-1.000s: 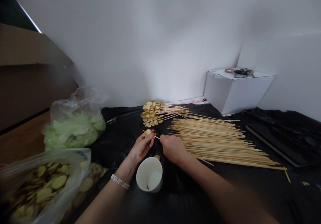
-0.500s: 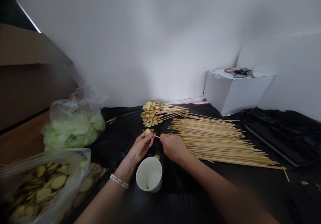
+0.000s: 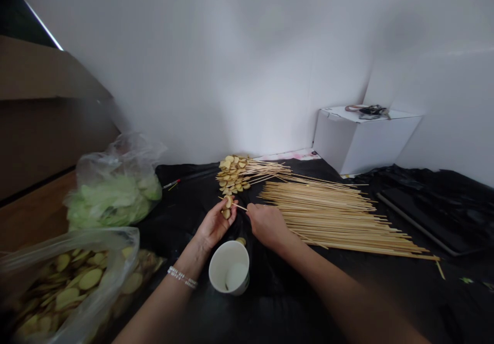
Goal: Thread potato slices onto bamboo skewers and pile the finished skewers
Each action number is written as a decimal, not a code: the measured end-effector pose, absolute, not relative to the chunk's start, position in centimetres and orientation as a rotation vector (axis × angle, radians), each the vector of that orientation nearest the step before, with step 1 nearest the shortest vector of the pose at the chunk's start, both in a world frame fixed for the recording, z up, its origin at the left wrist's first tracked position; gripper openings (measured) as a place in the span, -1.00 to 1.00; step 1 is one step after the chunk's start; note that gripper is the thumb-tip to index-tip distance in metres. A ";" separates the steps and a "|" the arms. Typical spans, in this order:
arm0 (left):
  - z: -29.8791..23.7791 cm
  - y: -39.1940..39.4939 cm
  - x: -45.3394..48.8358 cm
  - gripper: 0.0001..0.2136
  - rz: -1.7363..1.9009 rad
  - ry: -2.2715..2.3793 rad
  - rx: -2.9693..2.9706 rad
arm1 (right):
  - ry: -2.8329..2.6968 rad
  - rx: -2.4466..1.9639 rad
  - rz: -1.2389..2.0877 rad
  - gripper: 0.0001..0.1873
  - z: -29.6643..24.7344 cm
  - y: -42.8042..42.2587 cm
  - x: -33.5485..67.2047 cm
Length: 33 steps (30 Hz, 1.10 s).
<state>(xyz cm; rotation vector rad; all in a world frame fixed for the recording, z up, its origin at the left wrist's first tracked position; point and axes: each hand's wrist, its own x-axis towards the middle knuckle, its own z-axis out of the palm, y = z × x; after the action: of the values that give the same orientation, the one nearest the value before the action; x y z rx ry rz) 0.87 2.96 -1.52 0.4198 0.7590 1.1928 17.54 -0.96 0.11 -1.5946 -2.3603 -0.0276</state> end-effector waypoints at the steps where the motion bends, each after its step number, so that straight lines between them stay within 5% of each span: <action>1: -1.5 3.0 0.9 -0.88 1.186 0.759 0.423 | -2.361 -1.592 -0.030 -0.71 0.1 -1.0 17.5; 33: -1.6 3.4 0.1 -0.74 1.298 0.610 0.334 | -2.200 -1.668 -0.097 -0.72 -0.2 -0.4 18.0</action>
<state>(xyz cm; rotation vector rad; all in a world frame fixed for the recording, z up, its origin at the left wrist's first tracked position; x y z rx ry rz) 0.12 3.40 -1.61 0.3340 0.6104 1.2978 18.02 -0.38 -0.18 -1.6675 -2.2005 -0.0973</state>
